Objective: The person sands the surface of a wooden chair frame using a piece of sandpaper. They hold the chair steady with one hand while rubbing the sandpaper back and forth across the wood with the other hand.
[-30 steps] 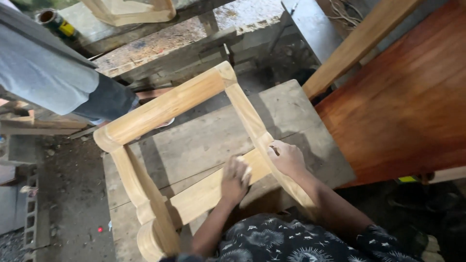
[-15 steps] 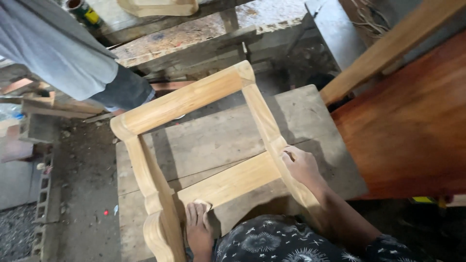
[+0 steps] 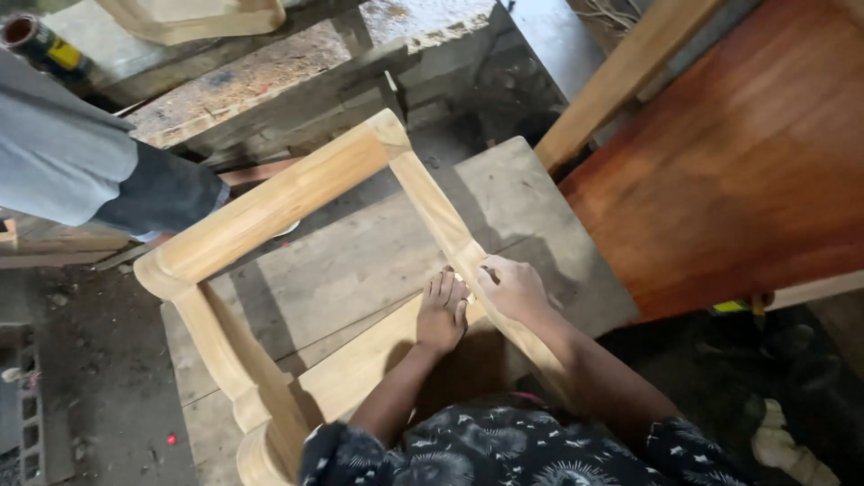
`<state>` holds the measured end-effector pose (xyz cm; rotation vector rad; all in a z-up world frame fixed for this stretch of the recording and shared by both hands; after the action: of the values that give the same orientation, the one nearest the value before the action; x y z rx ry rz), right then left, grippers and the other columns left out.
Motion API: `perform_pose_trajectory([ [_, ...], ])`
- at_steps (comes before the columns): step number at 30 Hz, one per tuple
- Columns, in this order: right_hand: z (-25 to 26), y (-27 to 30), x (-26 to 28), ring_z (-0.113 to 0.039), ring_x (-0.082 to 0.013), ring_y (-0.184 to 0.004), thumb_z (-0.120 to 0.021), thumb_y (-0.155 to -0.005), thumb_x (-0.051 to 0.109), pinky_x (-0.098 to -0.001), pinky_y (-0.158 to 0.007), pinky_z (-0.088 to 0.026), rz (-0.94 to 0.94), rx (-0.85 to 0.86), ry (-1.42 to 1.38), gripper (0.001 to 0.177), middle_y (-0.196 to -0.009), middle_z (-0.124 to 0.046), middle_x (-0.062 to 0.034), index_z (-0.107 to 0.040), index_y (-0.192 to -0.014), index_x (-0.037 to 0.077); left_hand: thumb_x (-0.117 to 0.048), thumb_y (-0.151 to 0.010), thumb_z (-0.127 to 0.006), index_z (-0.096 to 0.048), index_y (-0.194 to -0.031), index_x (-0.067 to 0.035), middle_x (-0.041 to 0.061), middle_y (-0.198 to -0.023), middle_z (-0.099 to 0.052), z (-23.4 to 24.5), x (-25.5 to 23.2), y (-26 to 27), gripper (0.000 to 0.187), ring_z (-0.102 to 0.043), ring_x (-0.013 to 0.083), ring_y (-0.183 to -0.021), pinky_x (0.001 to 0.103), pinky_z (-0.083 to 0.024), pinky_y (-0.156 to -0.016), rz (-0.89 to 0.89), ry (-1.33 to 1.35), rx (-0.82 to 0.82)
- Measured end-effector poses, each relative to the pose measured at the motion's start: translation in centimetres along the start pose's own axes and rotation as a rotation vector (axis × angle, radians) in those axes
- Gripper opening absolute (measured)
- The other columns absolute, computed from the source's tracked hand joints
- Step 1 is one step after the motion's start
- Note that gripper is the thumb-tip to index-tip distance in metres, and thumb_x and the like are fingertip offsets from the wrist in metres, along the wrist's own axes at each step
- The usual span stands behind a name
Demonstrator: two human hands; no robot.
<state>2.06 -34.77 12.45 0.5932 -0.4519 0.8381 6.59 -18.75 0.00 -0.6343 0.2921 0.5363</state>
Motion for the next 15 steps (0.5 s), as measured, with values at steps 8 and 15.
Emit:
perform_pose_trajectory([
  [8,0.3,-0.2,0.4,-0.068,-0.0383,-0.100,-0.051,-0.088,0.036,-0.0447,-0.081,-0.048,0.092,0.049,0.038,0.031,-0.104,-0.076,-0.0094,-0.074,-0.106,0.025,-0.010,-0.087,-0.052,-0.057,-0.140,-0.017,0.012,-0.153,-0.047,7.8,3.3,12.7,0.054,-0.032,0.0349,-0.148,0.045,-0.019,-0.125,0.440,-0.019,0.044],
  [15,1.4,1.1,2.6,-0.068,-0.0327,-0.095,-0.049,-0.087,0.037,-0.0406,-0.079,-0.048,-0.044,0.091,0.011,0.033,-0.096,-0.075,-0.0082,-0.074,-0.104,0.024,-0.023,-0.105,-0.032,-0.033,-0.151,0.015,0.030,-0.159,-0.035,12.5,6.0,17.4,0.060,-0.027,0.0384,-0.153,0.046,-0.030,-0.119,1.110,-0.482,-0.134],
])
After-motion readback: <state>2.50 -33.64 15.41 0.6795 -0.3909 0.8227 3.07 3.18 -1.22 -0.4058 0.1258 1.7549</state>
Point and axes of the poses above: each hand's wrist, its own y-axis away from the middle knuckle, its own z-axis out of the back of the hand, x = y × z, the point moved 5 cm from there along -y, towards the middle knuckle
